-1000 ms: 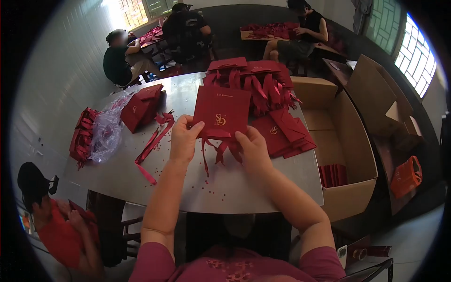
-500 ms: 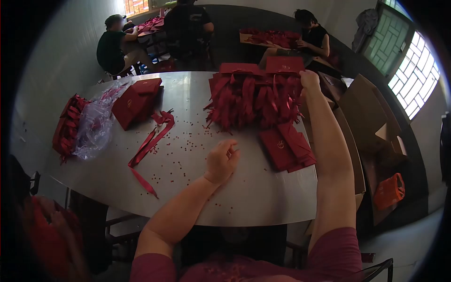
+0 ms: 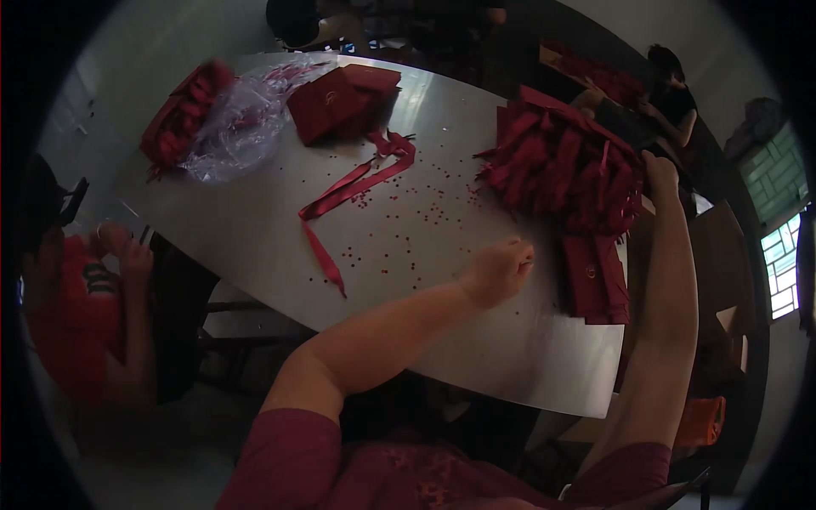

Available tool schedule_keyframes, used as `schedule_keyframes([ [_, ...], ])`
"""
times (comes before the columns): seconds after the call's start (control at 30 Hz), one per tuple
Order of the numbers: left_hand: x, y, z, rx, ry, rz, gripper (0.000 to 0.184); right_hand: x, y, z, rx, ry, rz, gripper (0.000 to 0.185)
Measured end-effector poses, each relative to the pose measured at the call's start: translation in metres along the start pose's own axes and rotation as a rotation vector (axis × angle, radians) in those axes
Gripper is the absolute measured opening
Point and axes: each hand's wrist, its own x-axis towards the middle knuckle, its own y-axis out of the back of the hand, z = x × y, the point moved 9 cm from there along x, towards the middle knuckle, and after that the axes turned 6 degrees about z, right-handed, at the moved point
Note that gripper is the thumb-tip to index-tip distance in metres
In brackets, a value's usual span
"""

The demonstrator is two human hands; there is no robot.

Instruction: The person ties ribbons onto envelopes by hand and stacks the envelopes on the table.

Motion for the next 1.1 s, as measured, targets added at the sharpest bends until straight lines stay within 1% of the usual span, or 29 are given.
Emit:
schedule_keyframes([
  [0.03, -0.002, -0.001, -0.001, 0.016, 0.012, -0.023, 0.01, -0.008, 0.025, -0.031, -0.391, 0.232, 0.233, 0.048],
  [0.07, -0.004, 0.003, -0.005, 0.014, 0.023, -0.024, 0.01, -0.015, 0.021, -0.049, -0.337, 0.331, 0.197, 0.05],
  [0.1, -0.003, 0.01, -0.004, 0.071, -0.038, 0.023, 0.01, -0.027, 0.021, -0.063, -0.291, 0.415, 0.17, 0.053],
  [0.13, -0.002, 0.006, 0.002, 0.097, -0.107, 0.055, 0.01, -0.054, 0.024, -0.081, -0.279, 0.457, 0.162, 0.052],
  [0.17, -0.001, 0.005, 0.002, 0.109, -0.107, 0.074, 0.009, -0.085, 0.026, -0.099, -0.289, 0.488, 0.173, 0.05],
  [0.2, 0.001, 0.008, 0.001, 0.113, -0.115, 0.091, 0.009, -0.102, 0.029, -0.104, -0.253, 0.505, 0.172, 0.045],
  [0.27, 0.005, 0.012, 0.003, 0.07, -0.07, 0.085, 0.008, -0.151, 0.033, -0.11, -0.187, 0.495, 0.049, 0.039],
  [0.3, 0.005, 0.009, 0.006, 0.041, -0.084, 0.061, 0.008, -0.164, 0.038, -0.104, -0.238, 0.57, 0.06, 0.037],
  [0.33, 0.004, 0.006, 0.003, 0.052, -0.046, 0.028, 0.007, -0.175, 0.037, -0.092, -0.279, 0.651, 0.058, 0.035],
  [0.37, 0.003, 0.005, -0.001, 0.073, -0.006, 0.0, 0.007, -0.183, 0.041, -0.075, -0.283, 0.642, 0.066, 0.035],
  [0.43, 0.002, 0.003, 0.0, 0.075, -0.04, 0.005, 0.007, -0.199, 0.035, -0.026, -0.453, 0.537, -0.045, 0.041],
  [0.5, 0.003, 0.003, 0.001, 0.074, -0.075, 0.017, 0.008, -0.211, 0.031, 0.025, -0.673, 0.41, -0.023, 0.054],
  [0.53, 0.003, 0.002, 0.001, 0.083, -0.073, 0.003, 0.008, -0.223, 0.029, 0.038, -0.672, 0.408, -0.015, 0.054],
  [0.6, 0.004, 0.002, 0.002, 0.096, -0.08, -0.011, 0.008, -0.242, 0.024, 0.072, -0.71, 0.223, -0.082, 0.068],
  [0.63, 0.004, 0.002, 0.001, 0.089, -0.068, -0.016, 0.009, -0.245, 0.025, 0.077, -0.703, 0.222, -0.075, 0.068],
  [0.67, 0.004, 0.002, -0.001, 0.084, -0.053, -0.02, 0.009, -0.247, 0.026, 0.082, -0.648, 0.199, -0.047, 0.072],
  [0.7, 0.005, 0.001, -0.002, 0.093, -0.056, -0.022, 0.009, -0.25, 0.028, 0.081, -0.591, 0.174, -0.022, 0.076],
  [0.73, 0.005, 0.002, -0.003, 0.083, -0.056, -0.007, 0.008, -0.251, 0.028, 0.079, -0.581, 0.173, -0.024, 0.076],
  [0.8, 0.004, 0.004, -0.003, 0.08, -0.054, 0.007, 0.008, -0.252, 0.039, 0.067, -0.742, 0.198, 0.036, 0.075],
  [0.83, 0.005, 0.002, -0.005, 0.039, -0.017, -0.033, 0.012, -0.254, 0.042, 0.063, -0.736, 0.2, 0.033, 0.075],
  [0.87, 0.005, -0.001, -0.006, -0.005, 0.021, -0.071, 0.017, -0.258, 0.05, 0.055, -0.75, 0.244, 0.108, 0.075],
  [0.9, 0.006, 0.002, -0.002, -0.001, 0.024, -0.064, 0.017, -0.265, 0.058, 0.043, -0.766, 0.29, 0.182, 0.074],
  [0.97, -0.008, -0.016, -0.02, -0.345, 0.514, -0.307, 0.024, -0.292, 0.057, 0.002, -0.721, 0.313, 0.132, 0.071],
  [1.0, -0.008, -0.013, -0.015, -0.351, 0.513, -0.322, 0.024, -0.306, 0.052, -0.012, -0.691, 0.309, 0.1, 0.069],
  [1.07, -0.017, -0.016, -0.026, -0.615, 0.809, -0.164, 0.033, -0.334, 0.025, -0.024, -0.66, 0.356, 0.034, 0.073],
  [1.1, -0.009, -0.007, -0.031, -0.356, 0.58, -0.096, 0.032, -0.347, 0.011, -0.025, -0.671, 0.355, -0.015, 0.075],
])
